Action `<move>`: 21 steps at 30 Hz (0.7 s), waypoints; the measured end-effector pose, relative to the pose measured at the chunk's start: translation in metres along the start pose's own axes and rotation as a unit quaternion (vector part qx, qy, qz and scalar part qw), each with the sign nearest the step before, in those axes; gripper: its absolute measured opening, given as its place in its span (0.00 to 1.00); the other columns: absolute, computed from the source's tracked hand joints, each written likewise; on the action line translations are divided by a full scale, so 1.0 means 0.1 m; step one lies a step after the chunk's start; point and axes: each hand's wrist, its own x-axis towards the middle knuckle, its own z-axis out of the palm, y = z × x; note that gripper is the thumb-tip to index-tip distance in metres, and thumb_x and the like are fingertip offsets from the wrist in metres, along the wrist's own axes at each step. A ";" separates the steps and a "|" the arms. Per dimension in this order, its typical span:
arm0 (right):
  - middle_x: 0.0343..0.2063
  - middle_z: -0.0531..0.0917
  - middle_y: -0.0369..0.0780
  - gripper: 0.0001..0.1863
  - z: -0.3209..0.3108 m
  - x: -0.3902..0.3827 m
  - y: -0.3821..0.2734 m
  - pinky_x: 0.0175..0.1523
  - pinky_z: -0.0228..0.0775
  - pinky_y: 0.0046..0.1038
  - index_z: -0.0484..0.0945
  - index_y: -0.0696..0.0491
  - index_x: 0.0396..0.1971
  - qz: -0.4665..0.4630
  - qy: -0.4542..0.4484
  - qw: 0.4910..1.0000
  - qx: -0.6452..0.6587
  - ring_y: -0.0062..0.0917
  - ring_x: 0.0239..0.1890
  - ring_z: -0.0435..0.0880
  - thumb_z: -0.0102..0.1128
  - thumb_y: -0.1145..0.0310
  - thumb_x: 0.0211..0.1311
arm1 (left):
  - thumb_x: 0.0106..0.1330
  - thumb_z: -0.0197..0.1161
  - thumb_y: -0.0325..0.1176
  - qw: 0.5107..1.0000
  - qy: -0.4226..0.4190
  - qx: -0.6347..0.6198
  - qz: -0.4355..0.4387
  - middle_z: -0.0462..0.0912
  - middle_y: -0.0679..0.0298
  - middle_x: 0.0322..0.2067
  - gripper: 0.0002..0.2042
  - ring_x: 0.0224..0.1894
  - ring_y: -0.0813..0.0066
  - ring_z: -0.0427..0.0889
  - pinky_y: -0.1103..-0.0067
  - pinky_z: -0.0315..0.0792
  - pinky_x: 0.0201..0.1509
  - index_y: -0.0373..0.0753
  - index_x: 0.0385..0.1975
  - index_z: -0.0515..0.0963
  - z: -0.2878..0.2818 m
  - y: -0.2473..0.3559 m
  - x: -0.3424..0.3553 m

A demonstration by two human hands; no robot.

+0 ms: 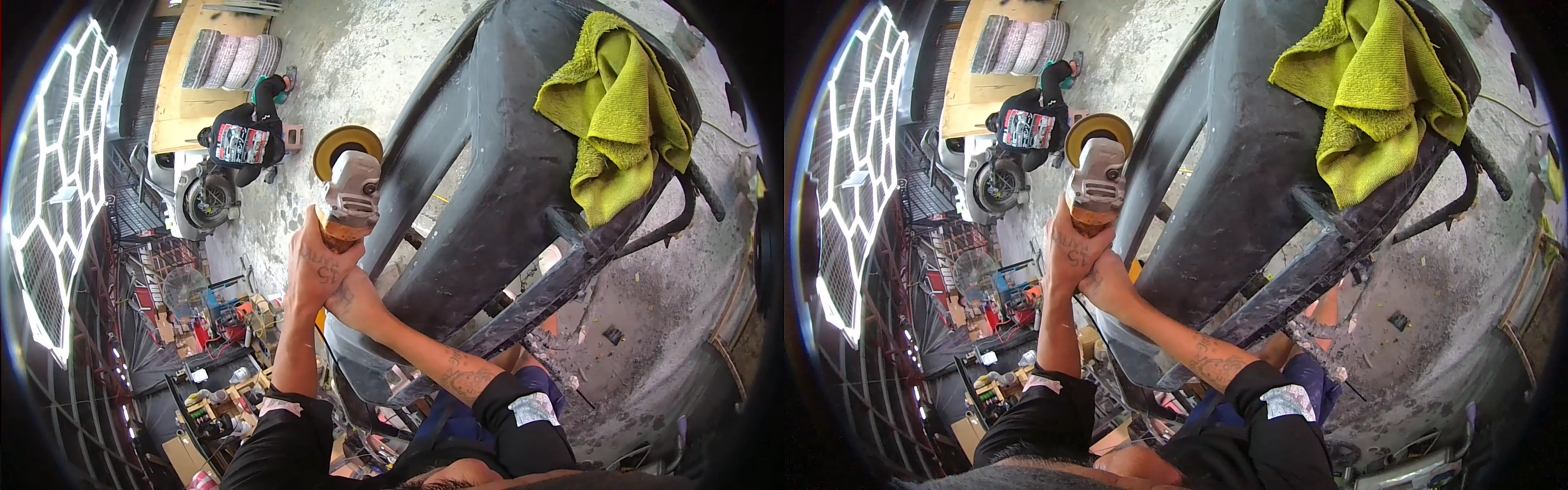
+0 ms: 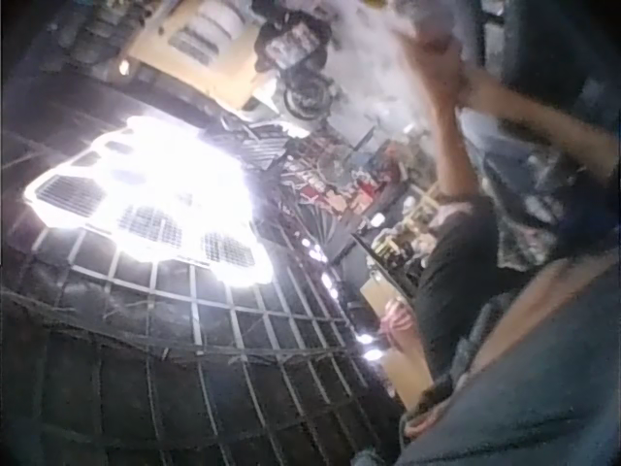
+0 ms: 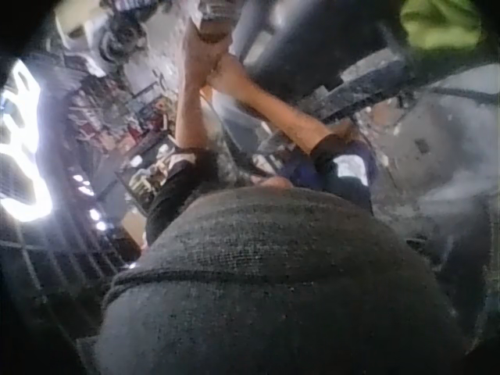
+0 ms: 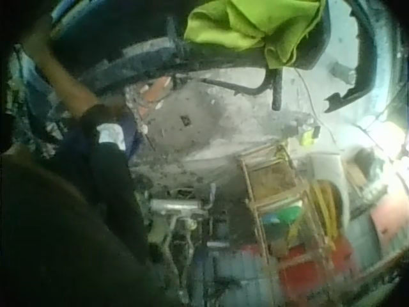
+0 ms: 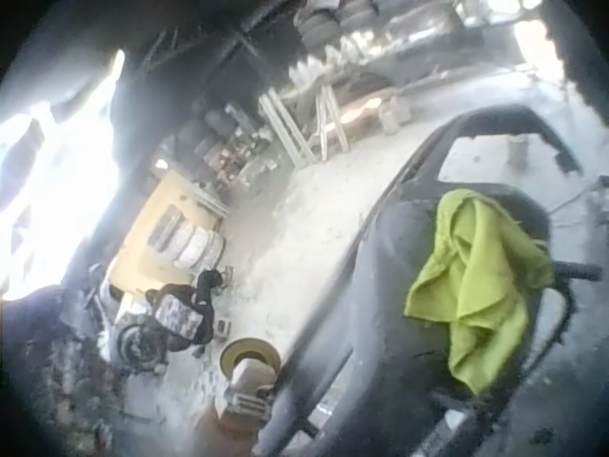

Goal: Use an angle grinder to sand and smooth the surface of a plastic car bumper.

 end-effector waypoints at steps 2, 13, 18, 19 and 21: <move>0.59 0.77 0.39 0.28 -0.01 0.00 0.00 0.67 0.69 0.29 0.67 0.58 0.63 -0.012 -0.003 1.000 -0.023 0.24 0.63 0.76 0.61 0.83 0.62 | 0.48 0.75 0.36 1.000 0.000 -0.012 -0.001 0.84 0.40 0.30 0.25 0.37 0.34 0.82 0.59 0.76 0.40 0.31 0.39 0.68 0.00 0.01 0.00; 0.60 0.77 0.39 0.28 -0.10 0.06 -0.14 0.67 0.69 0.28 0.68 0.58 0.63 -0.058 -0.009 0.998 -0.029 0.24 0.63 0.77 0.61 0.82 0.62 | 0.48 0.75 0.37 1.000 0.014 0.002 0.001 0.84 0.41 0.31 0.25 0.38 0.35 0.83 0.59 0.77 0.41 0.32 0.41 0.69 -0.03 0.22 0.03; 0.59 0.78 0.40 0.27 -0.14 0.11 -0.21 0.66 0.69 0.28 0.70 0.58 0.62 -0.041 0.007 0.996 -0.077 0.24 0.62 0.77 0.61 0.82 0.62 | 0.50 0.74 0.33 0.999 -0.008 0.028 -0.039 0.87 0.49 0.41 0.26 0.44 0.50 0.87 0.66 0.78 0.50 0.36 0.49 0.75 -0.04 0.32 0.10; 0.59 0.78 0.40 0.27 -0.15 0.11 -0.19 0.66 0.69 0.28 0.70 0.58 0.62 -0.043 0.023 0.997 -0.052 0.24 0.62 0.77 0.61 0.81 0.62 | 0.50 0.74 0.32 0.999 -0.008 0.027 -0.036 0.87 0.49 0.41 0.26 0.44 0.51 0.87 0.66 0.78 0.50 0.35 0.49 0.75 -0.02 0.32 0.11; 0.58 0.78 0.40 0.27 -0.11 0.11 -0.29 0.66 0.69 0.28 0.70 0.58 0.62 -0.048 0.016 0.995 -0.086 0.25 0.62 0.77 0.62 0.81 0.61 | 0.49 0.74 0.34 1.000 0.011 0.015 -0.005 0.85 0.45 0.35 0.25 0.41 0.43 0.85 0.63 0.77 0.45 0.34 0.45 0.72 -0.03 0.22 0.10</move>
